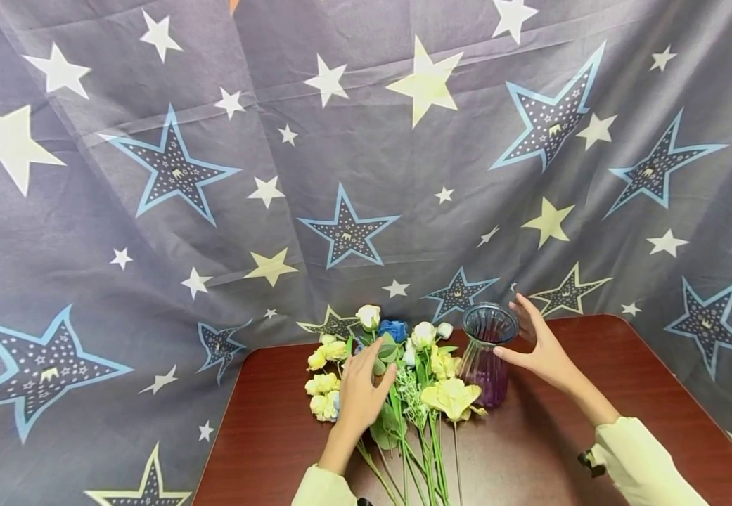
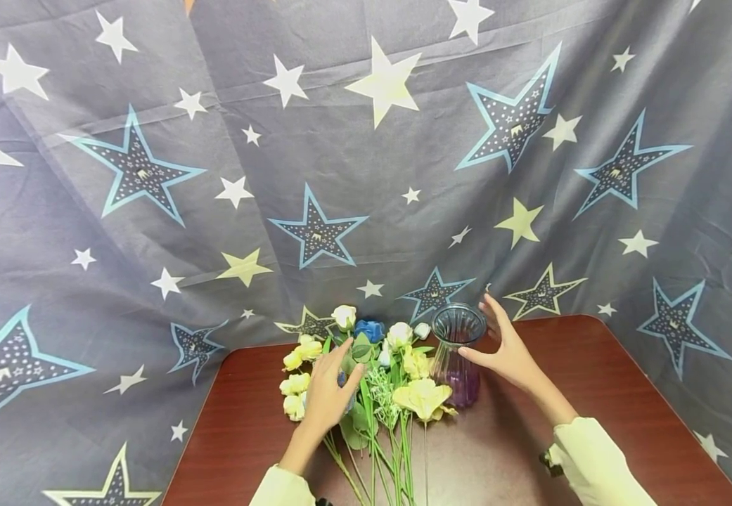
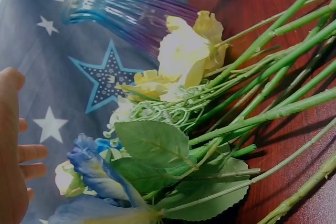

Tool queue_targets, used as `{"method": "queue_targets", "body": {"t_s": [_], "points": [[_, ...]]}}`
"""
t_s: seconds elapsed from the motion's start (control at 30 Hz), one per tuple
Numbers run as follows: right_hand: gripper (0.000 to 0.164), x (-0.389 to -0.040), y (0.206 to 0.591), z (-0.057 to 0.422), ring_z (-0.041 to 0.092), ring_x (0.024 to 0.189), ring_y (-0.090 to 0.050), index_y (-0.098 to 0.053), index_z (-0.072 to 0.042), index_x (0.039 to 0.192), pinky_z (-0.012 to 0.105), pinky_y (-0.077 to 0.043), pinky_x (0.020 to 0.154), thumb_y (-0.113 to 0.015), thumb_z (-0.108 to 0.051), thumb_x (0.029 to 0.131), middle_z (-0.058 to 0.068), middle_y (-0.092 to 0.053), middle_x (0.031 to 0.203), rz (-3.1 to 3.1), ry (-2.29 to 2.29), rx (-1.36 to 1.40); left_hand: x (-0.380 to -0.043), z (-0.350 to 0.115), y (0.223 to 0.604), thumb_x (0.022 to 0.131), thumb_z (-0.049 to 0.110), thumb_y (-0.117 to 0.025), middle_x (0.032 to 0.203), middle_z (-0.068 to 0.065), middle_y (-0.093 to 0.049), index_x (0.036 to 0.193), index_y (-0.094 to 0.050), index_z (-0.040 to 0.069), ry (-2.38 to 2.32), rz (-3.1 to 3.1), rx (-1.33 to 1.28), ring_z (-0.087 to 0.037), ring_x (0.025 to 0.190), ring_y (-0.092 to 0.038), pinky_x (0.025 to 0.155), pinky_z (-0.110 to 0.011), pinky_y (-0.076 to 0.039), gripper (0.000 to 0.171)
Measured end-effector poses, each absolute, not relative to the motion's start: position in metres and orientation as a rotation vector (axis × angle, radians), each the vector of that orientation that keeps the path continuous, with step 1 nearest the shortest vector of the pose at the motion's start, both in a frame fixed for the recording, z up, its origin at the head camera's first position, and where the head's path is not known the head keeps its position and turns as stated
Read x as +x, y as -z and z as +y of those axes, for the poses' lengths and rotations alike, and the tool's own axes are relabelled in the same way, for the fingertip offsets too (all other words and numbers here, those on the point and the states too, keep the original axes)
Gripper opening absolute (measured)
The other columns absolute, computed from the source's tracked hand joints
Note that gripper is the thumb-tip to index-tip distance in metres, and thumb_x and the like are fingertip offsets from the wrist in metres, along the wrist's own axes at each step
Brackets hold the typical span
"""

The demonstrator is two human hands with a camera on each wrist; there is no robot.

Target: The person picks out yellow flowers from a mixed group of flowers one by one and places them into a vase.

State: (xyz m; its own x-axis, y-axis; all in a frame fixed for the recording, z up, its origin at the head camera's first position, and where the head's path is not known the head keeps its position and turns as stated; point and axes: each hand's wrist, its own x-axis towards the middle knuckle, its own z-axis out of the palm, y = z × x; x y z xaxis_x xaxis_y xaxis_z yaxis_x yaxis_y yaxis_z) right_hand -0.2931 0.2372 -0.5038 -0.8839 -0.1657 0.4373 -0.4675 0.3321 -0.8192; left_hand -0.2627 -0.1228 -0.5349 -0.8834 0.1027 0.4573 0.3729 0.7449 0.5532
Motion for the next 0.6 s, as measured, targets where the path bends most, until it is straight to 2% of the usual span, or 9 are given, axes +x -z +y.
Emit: {"method": "queue_targets", "body": {"t_s": [0.13, 0.27, 0.37, 0.53, 0.6], "points": [[0.104, -0.296, 0.519, 0.236, -0.003, 0.134, -0.043, -0.019, -0.015, 0.163, 0.003, -0.040, 0.100, -0.082, 0.000, 0.081, 0.030, -0.034, 0.158, -2.287, -1.689, 0.557, -0.258, -0.126, 0.530, 0.102, 0.049, -0.056, 0.151, -0.006, -0.056, 0.155, -0.043, 0.029, 0.978, -2.523, -0.312, -0.029, 0.142, -0.049, 0.125, -0.059, -0.024, 0.059], [0.102, -0.298, 0.529, 0.232, -0.009, 0.129, -0.045, -0.020, -0.010, 0.162, 0.007, -0.044, 0.099, -0.082, 0.000, 0.081, 0.028, -0.037, 0.156, -2.287, -1.740, 0.536, -0.254, -0.130, 0.527, 0.101, 0.045, -0.059, 0.152, -0.005, -0.055, 0.154, -0.044, 0.030, 1.040, -2.497, -0.258, -0.032, 0.143, -0.048, 0.122, -0.060, -0.030, 0.057], [0.100, -0.298, 0.537, 0.230, 0.004, 0.132, -0.050, -0.023, -0.009, 0.161, 0.011, -0.046, 0.099, -0.083, -0.003, 0.081, 0.025, -0.040, 0.156, -2.327, -1.710, 0.511, -0.250, -0.133, 0.525, 0.101, 0.043, -0.060, 0.152, -0.006, -0.054, 0.153, -0.046, 0.030, 1.088, -2.469, -0.210, -0.036, 0.142, -0.047, 0.117, -0.063, -0.035, 0.056], [0.095, -0.299, 0.548, 0.227, 0.042, 0.136, -0.049, -0.027, -0.006, 0.159, 0.021, -0.047, 0.101, -0.083, -0.005, 0.082, 0.025, -0.045, 0.153, -2.390, -1.680, 0.490, -0.242, -0.140, 0.524, 0.099, 0.043, -0.063, 0.150, -0.007, -0.056, 0.152, -0.047, 0.031, 1.111, -2.453, -0.118, -0.037, 0.139, -0.049, 0.113, -0.062, -0.039, 0.057], [0.093, -0.299, 0.552, 0.226, 0.047, 0.136, -0.048, -0.029, -0.005, 0.158, 0.021, -0.047, 0.100, -0.083, -0.005, 0.082, 0.027, -0.047, 0.151, -2.396, -1.690, 0.502, -0.240, -0.142, 0.524, 0.098, 0.042, -0.066, 0.149, -0.007, -0.057, 0.152, -0.048, 0.030, 1.114, -2.450, -0.085, -0.037, 0.137, -0.051, 0.112, -0.061, -0.041, 0.058]]}}
